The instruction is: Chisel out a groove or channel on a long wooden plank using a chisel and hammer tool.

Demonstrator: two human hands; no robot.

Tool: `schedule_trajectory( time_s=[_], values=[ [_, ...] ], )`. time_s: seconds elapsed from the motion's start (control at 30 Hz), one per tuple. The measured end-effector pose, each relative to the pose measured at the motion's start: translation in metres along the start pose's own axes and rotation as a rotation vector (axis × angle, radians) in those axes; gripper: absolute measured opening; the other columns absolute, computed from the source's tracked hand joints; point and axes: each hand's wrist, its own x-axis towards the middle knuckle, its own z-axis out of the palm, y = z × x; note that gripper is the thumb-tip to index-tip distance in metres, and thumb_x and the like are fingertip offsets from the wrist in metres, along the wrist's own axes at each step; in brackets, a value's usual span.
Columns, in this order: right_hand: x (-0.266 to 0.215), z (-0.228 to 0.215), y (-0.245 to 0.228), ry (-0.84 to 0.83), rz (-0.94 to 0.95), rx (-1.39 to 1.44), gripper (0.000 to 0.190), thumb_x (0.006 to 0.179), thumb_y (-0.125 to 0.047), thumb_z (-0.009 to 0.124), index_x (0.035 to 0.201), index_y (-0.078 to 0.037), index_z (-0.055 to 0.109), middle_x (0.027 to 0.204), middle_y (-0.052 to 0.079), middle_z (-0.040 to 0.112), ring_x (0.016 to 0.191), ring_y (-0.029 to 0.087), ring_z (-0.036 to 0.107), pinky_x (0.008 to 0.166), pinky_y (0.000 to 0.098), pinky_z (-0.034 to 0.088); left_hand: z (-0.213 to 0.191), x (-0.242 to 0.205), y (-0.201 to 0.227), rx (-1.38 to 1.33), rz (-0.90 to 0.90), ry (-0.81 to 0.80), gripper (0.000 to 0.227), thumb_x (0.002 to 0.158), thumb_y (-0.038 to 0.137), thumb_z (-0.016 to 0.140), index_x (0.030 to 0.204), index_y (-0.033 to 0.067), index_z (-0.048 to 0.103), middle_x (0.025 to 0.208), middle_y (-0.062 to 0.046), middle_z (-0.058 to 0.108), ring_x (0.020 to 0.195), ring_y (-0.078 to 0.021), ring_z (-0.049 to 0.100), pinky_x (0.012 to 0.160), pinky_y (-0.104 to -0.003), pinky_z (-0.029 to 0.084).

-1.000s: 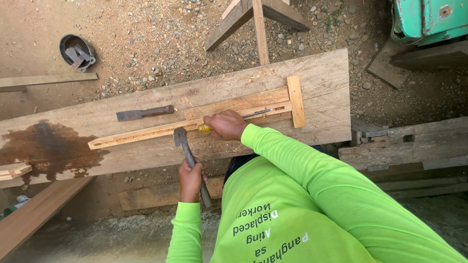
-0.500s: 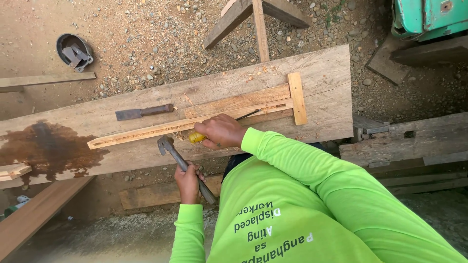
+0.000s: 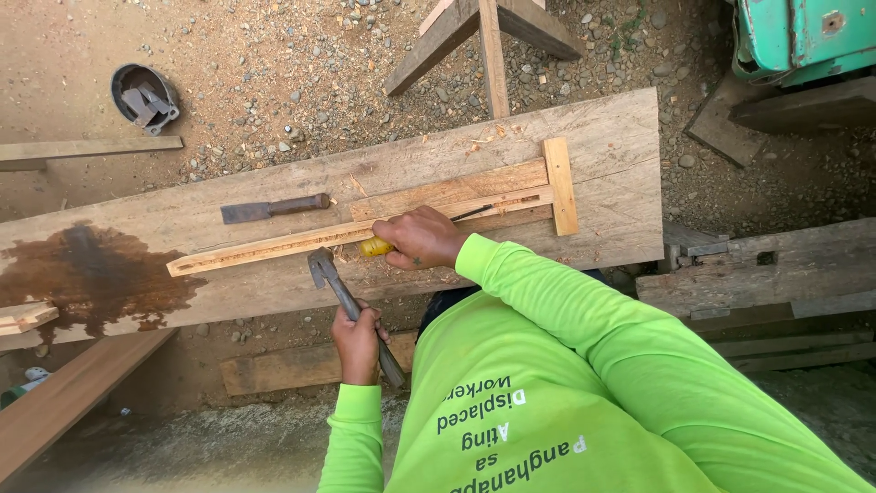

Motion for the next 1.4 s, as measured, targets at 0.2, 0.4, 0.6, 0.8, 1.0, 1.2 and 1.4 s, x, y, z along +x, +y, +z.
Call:
schedule_trajectory(
  time_s=[0.2,0.4,0.6,0.8,1.0,1.2,1.4],
  values=[
    [0.005,0.0,0.003,-0.021,0.001,-0.012,0.031,0.085,-0.027,0.072,0.097,-0.006,0.053,0.074,0.015,0.067,0.071,0.04,0.067,0.064,0.0534,0.049,0.017,-0.007,-0.003,-0.017,0.105,-0.013,0.014,0.084,-0.004,0.057,0.095,0.0028,0.051,0.064,-0.007,0.052,0.042,-0.0169,0.051,0.038,-0.034,0.043],
    [0.007,0.008,0.007,-0.017,0.015,-0.026,0.027,0.084,-0.024,0.07,0.097,-0.008,0.054,0.075,0.014,0.067,0.071,0.039,0.068,0.066,0.0537,0.049,0.006,-0.005,-0.003,0.12,0.087,-0.109,0.014,0.083,-0.003,0.056,0.095,0.0037,0.052,0.066,-0.006,0.057,0.041,-0.0168,0.052,0.038,-0.033,0.042],
    [0.008,0.013,0.01,-0.022,0.03,-0.031,0.027,0.085,-0.025,0.071,0.096,-0.008,0.053,0.075,0.014,0.067,0.073,0.039,0.068,0.067,0.0535,0.048,0.019,-0.011,0.007,0.077,0.067,-0.017,0.012,0.085,-0.002,0.057,0.093,0.0032,0.051,0.063,-0.006,0.052,0.04,-0.0169,0.051,0.038,-0.034,0.043],
    [0.01,0.007,0.007,-0.027,0.052,-0.022,0.029,0.084,-0.027,0.071,0.096,-0.007,0.053,0.074,0.014,0.067,0.072,0.04,0.067,0.066,0.0544,0.047,0.007,0.003,0.0,0.109,0.112,-0.047,0.011,0.085,-0.003,0.057,0.094,0.0025,0.052,0.062,-0.006,0.052,0.041,-0.0158,0.05,0.038,-0.033,0.042],
    [0.007,0.01,0.01,-0.036,0.069,-0.027,0.03,0.084,-0.029,0.072,0.093,-0.008,0.053,0.073,0.014,0.067,0.072,0.04,0.067,0.066,0.0539,0.048,0.011,-0.003,0.009,0.202,0.045,-0.125,0.01,0.086,-0.003,0.057,0.093,0.0024,0.052,0.062,-0.006,0.053,0.039,-0.0166,0.05,0.037,-0.034,0.041],
    [0.009,0.01,0.01,-0.054,0.085,-0.029,0.028,0.085,-0.026,0.07,0.097,-0.008,0.053,0.075,0.014,0.067,0.072,0.039,0.067,0.068,0.0536,0.049,0.018,-0.001,-0.001,0.092,0.087,-0.054,0.011,0.086,-0.002,0.057,0.093,0.0031,0.05,0.063,-0.007,0.054,0.039,-0.0167,0.05,0.037,-0.034,0.042],
    [0.015,0.013,0.015,-0.02,0.068,-0.027,0.027,0.082,-0.025,0.07,0.095,-0.007,0.055,0.073,0.014,0.068,0.071,0.04,0.066,0.066,0.0545,0.048,0.015,0.005,-0.001,0.066,0.073,-0.034,0.011,0.084,-0.002,0.057,0.092,0.0029,0.051,0.065,-0.006,0.054,0.039,-0.0167,0.05,0.037,-0.035,0.044]
  ],
)
